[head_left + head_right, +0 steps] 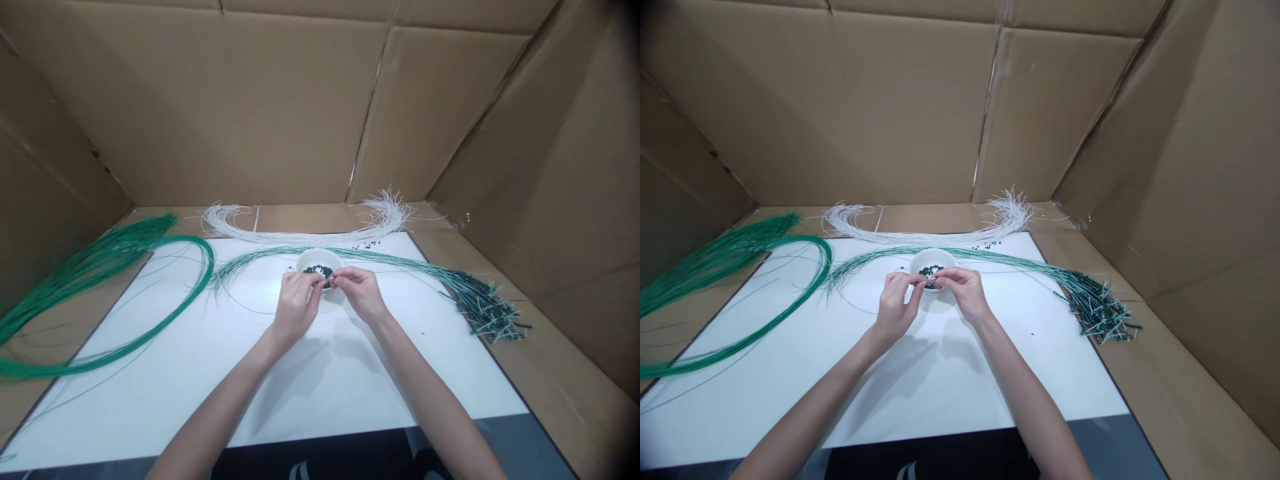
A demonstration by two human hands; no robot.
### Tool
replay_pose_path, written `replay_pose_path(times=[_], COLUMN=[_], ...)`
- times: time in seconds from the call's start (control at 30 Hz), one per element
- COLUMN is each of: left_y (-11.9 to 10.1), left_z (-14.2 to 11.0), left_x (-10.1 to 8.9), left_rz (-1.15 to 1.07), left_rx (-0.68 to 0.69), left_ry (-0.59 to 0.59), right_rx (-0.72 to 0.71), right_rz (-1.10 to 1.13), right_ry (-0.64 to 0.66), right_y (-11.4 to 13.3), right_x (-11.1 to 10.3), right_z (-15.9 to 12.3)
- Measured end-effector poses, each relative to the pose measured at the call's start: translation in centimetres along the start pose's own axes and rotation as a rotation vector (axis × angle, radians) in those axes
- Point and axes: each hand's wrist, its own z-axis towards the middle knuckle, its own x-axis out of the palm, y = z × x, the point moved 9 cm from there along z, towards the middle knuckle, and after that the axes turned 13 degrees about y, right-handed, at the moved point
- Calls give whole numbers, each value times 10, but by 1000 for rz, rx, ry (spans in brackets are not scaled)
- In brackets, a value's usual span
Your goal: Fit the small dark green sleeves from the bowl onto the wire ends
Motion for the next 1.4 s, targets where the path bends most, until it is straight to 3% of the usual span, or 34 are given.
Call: replay_pose_path(times=[0.67,1.03,1.4], left_y=[-2,1,2], left_z=[0,2,1], left_x=[3,4,6], left_rz=[62,87,35], left_rx=[19,19,-9], left_ry=[29,39,87], right_rx=[-11,1,-25], right_rz=[-20,-300,-261], right_ry=[0,1,1], right_y=[1,14,14], right_x=[0,2,1], right_z=[0,-2,-3])
